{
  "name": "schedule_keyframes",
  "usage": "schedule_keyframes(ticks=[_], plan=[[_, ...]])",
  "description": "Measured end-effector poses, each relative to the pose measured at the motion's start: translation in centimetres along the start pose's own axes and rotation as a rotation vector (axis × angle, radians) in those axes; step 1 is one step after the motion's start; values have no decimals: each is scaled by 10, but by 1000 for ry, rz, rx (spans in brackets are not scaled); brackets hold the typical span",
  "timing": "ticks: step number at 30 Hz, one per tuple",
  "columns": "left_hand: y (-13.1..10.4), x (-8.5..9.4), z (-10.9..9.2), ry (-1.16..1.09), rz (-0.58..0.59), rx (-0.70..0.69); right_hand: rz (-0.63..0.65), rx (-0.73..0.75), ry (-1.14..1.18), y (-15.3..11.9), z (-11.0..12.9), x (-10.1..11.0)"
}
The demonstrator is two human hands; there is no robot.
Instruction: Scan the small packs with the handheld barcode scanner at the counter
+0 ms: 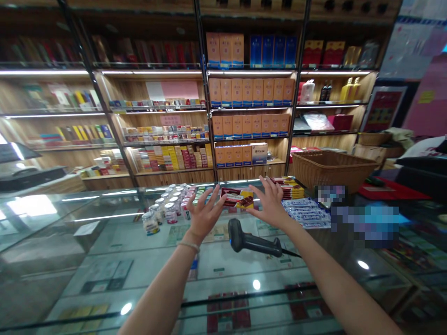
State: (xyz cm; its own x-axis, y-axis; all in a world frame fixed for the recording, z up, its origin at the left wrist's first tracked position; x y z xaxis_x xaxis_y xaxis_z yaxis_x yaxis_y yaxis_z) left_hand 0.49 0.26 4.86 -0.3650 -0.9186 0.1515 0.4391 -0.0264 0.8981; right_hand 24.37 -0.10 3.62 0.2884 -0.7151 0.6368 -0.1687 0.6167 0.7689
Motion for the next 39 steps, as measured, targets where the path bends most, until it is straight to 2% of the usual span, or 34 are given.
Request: schedule_keyframes(ticks=[6, 10, 20, 32, 39], plan=[[-6, -4, -2, -39, 40, 12, 57, 25, 34, -2, -4, -1], [-8, -6, -4, -20, 115, 34, -11, 49, 59, -1, -2, 3], [-1, -12, 1, -131, 275, 248, -122, 120, -3, -1, -1, 12], [7, -8, 2, -141, 400, 245, -114, 136, -28, -2, 3, 15], [18, 0, -5, -163, 425, 197, -122, 183, -51, 1, 16, 23]])
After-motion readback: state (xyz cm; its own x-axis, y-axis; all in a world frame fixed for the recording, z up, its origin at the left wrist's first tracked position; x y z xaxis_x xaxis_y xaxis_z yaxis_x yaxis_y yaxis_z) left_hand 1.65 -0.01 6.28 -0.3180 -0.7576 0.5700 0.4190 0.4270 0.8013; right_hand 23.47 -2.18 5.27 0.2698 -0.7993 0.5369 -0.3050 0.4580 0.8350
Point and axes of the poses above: each hand's wrist, its own y-axis towards the middle knuckle, its own x-axis out of the back of the hand, z = x × y, the point moved 4 cm from there along y, towards the middle knuckle, and after that the axes turned 1 degree about -z, right-handed, at the moved point
